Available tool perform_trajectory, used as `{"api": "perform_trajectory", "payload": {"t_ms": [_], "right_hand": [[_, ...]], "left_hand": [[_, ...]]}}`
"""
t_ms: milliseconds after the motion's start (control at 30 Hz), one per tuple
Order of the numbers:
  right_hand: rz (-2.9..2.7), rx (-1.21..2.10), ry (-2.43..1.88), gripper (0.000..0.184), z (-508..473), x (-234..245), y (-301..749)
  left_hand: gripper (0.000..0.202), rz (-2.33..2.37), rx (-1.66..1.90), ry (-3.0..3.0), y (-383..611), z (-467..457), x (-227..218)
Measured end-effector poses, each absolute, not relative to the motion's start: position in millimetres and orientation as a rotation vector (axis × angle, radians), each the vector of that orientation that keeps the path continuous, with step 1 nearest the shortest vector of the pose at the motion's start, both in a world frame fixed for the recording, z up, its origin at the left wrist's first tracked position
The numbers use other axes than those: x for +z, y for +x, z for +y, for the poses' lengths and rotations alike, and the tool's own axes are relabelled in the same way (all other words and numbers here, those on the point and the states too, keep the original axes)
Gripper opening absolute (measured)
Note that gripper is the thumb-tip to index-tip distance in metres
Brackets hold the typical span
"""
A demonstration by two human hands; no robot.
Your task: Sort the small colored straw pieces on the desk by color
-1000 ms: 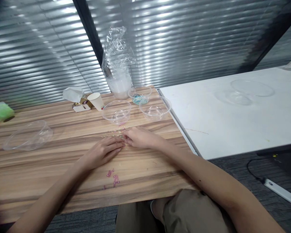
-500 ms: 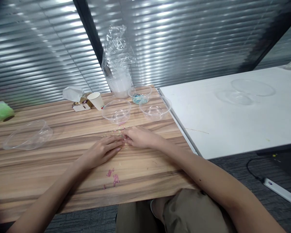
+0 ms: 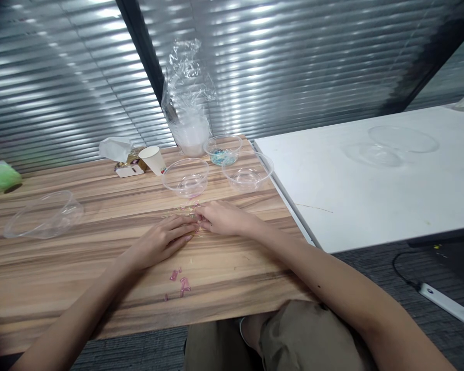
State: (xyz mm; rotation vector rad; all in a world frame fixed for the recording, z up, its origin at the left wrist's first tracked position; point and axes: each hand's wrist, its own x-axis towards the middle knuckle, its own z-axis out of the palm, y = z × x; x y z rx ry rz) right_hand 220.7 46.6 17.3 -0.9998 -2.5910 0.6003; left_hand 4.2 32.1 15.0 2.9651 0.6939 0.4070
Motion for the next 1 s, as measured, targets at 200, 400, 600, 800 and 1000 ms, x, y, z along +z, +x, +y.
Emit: {"api": "perform_trajectory", "payload": {"t_ms": [200,400,600,800,1000], "right_hand": [[-2.598,0.584,-1.0,0.006,46.8,17.3,220.5],[-2.586,0.601,-1.006,0.007,45.7,19.1,220.6],[-2.588,0.569,-0.991,0.005,46.4,18.3,219.9],[-2.584,0.584,-1.018,0.004,45.9,19.0,220.0],[-2.591,0.583,-1.031,0.004,45.5,19.1,219.5]], "left_hand": [[0.028,0.691,0.408,2.945,4.2,32.0,16.2],[0.028,0.697,0.421,2.924,2.5,34.4,15.1],[0.026,0.672,0.45,2.941,3.2,33.5,14.5],[0.025,0.617,0.518,2.963,3.7,32.0,11.2],[0.022,0.586,0.536,2.958,3.6,31.5,13.0]]}}
